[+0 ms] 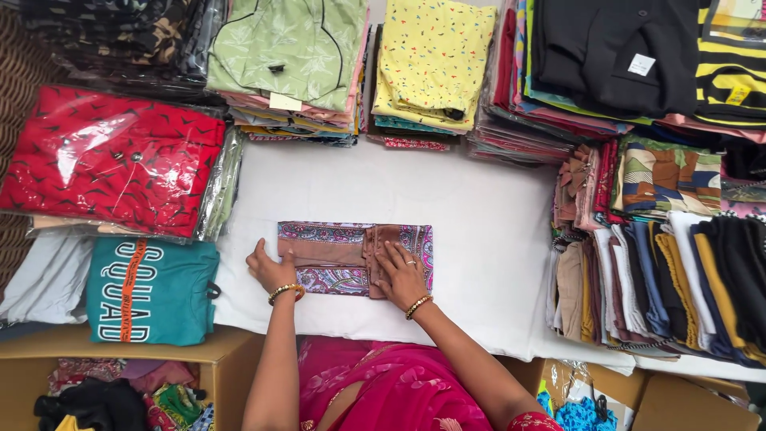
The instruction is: The person folds several patterned scarves on a white table surface. They unfold each scarf, align the edges, and fold them into smaller rectangles before placing them on a stack to the right. The person handles a purple paisley scarf, a brown floral scarf, and a green and yellow patterned scarf.
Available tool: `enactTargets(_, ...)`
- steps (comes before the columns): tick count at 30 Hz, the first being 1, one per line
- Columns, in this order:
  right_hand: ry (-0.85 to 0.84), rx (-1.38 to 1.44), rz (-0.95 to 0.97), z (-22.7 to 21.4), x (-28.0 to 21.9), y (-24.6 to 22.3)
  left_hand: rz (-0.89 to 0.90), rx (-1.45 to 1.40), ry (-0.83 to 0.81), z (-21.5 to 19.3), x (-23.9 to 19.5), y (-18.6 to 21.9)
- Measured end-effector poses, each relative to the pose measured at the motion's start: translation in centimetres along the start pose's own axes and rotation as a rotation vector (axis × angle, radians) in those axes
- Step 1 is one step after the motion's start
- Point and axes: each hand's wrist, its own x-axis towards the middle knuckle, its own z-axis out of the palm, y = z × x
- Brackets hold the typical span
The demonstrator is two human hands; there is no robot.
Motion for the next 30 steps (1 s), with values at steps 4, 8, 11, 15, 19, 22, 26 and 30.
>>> enactTargets(4,0.026,0.03,-0.02,-0.5,1.2,-0.6,-0.282,-0.094,-0.234,0.3,1.0,-0.1)
enactTargets(8,0.127,0.071,-0.017,-1.2,3.6,-0.3,-0.315,0.028,-0.449,0.6,1.1,-1.2)
enactTargets(11,0.19,0.015,-0.027,-2.2,5.9,-0.2,-0.246,-0.018,-0.493,1.2,0.5,-2.2)
enactTargets(15,0.045,-0.08,-0.009,-3.7,8.3,-0.5,-0.268,-0.367,-0.451,1.1,0.4,-2.1)
enactTargets(19,-0.015,-0.185,0.001,-2.4,9.0,0.6,-0.447,-0.629,-0.501,1.5,0.6,-3.0)
enactTargets(22,0.078,-0.101,0.019,-4.0,7.8,-0.4,-0.454,-0.699,-0.506,1.7,0.4,-3.4)
enactTargets(26,0.283,0.207,-0.036,-4.6,4.6,-0.8,-0.309,-0.739,-0.499,0.8,-0.6,-0.6)
enactTargets(30,0.138,0.997,0.218,1.7,1.9,3.6,-0.12,-0.358,-0.619,-3.9,-3.8,10.0)
